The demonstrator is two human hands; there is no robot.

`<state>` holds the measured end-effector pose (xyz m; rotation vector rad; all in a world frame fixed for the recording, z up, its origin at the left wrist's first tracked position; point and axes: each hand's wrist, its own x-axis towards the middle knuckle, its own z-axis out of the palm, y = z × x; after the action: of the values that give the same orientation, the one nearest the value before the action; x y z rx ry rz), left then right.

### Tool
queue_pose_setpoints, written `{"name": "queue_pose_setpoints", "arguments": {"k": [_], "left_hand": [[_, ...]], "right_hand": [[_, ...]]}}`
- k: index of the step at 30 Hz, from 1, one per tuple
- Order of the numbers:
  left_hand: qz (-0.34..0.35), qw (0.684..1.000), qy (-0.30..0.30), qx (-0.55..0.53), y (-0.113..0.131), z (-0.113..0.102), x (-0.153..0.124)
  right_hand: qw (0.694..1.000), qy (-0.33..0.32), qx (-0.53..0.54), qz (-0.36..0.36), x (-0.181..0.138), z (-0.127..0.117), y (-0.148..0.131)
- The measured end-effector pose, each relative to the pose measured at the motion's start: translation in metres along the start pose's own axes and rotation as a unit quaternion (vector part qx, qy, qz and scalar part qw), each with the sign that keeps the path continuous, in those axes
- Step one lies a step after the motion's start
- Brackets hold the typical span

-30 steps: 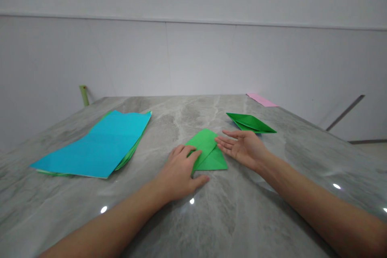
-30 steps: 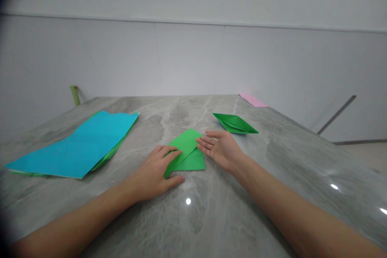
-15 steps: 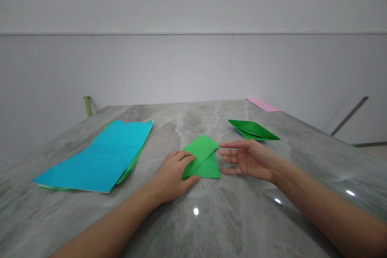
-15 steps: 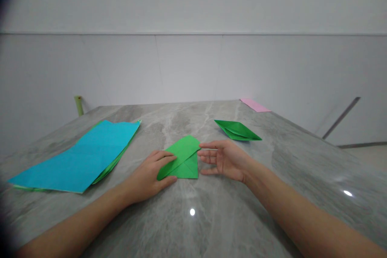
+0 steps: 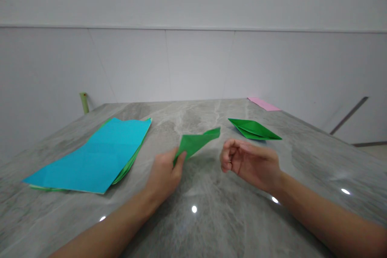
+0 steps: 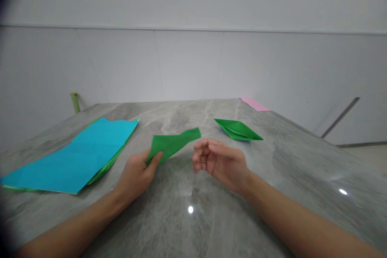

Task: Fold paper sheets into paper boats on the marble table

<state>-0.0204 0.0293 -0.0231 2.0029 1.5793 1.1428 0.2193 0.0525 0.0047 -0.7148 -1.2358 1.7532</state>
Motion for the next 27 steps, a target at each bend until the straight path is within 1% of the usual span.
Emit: {"name": "queue_pose_setpoints", "arguments": {"k": [1, 2, 3, 5, 6, 7, 9, 11, 12, 15, 17, 18, 19, 20, 21, 22, 23, 24, 25, 26, 27], "left_hand": [[-0.046, 0.996, 0.039, -0.062, 0.002, 0.000, 0.000], [-0.088, 0.984, 0.064, -0.144, 0.003, 0.000, 0.001], [-0.125, 0.961, 0.073, -0.235, 0.005, 0.001, 0.001], [-0.190, 0.896, 0.050, -0.397, 0.007, 0.003, 0.001], [-0.218, 0.865, 0.026, -0.451, 0.008, 0.005, 0.001], [-0.241, 0.840, 0.000, -0.486, 0.009, 0.006, 0.000], [-0.263, 0.811, -0.059, -0.520, 0.010, 0.008, -0.001], [-0.266, 0.795, -0.110, -0.533, 0.011, 0.008, -0.004], [-0.266, 0.790, -0.126, -0.537, 0.011, 0.008, -0.004], [-0.269, 0.782, -0.141, -0.545, 0.011, 0.009, -0.004], [-0.261, 0.788, -0.118, -0.545, 0.010, 0.009, -0.002], [-0.256, 0.800, -0.092, -0.535, 0.008, 0.010, -0.001], [-0.249, 0.820, -0.056, -0.512, 0.006, 0.009, 0.001], [-0.239, 0.850, -0.011, -0.470, 0.004, 0.009, 0.003], [-0.221, 0.888, 0.031, -0.402, 0.001, 0.008, 0.004], [-0.188, 0.927, 0.060, -0.317, -0.002, 0.006, 0.005], [-0.135, 0.963, 0.079, -0.221, -0.005, 0.004, 0.005], [-0.062, 0.987, 0.057, -0.135, -0.008, 0.002, 0.005], [0.020, 0.997, 0.008, -0.079, -0.010, 0.000, 0.005], [0.098, 0.992, -0.068, -0.047, -0.010, -0.002, 0.004], [0.155, 0.977, -0.140, -0.031, -0.010, -0.003, 0.002]], "right_hand": [[1.000, 0.014, -0.016, -0.017, 0.001, -0.001, 0.001], [0.998, 0.037, -0.032, -0.033, 0.002, -0.001, 0.002], [0.996, 0.063, -0.051, -0.045, 0.004, -0.002, 0.004], [0.989, 0.099, -0.093, -0.050, 0.009, -0.004, 0.010], [0.987, 0.105, -0.114, -0.044, 0.011, -0.005, 0.014], [0.985, 0.102, -0.133, -0.033, 0.013, -0.005, 0.017], [0.983, 0.080, -0.163, -0.007, 0.015, -0.004, 0.023], [0.982, 0.060, -0.179, 0.009, 0.015, -0.001, 0.027], [0.981, 0.053, -0.184, 0.013, 0.014, 0.001, 0.028], [0.982, 0.050, -0.180, 0.014, 0.012, 0.003, 0.027], [0.983, 0.062, -0.173, 0.011, 0.013, 0.001, 0.025], [0.982, 0.073, -0.172, 0.009, 0.013, -0.002, 0.025], [0.980, 0.083, -0.178, 0.010, 0.014, -0.004, 0.024], [0.977, 0.094, -0.188, 0.016, 0.014, -0.007, 0.023], [0.974, 0.101, -0.201, 0.029, 0.015, -0.009, 0.021], [0.970, 0.102, -0.215, 0.050, 0.015, -0.011, 0.020], [0.965, 0.093, -0.233, 0.078, 0.014, -0.012, 0.019], [0.958, 0.074, -0.254, 0.108, 0.014, -0.013, 0.017], [0.950, 0.049, -0.275, 0.136, 0.013, -0.013, 0.015], [0.941, 0.024, -0.296, 0.160, 0.012, -0.012, 0.014], [0.932, 0.005, -0.315, 0.178, 0.011, -0.012, 0.013]]}}
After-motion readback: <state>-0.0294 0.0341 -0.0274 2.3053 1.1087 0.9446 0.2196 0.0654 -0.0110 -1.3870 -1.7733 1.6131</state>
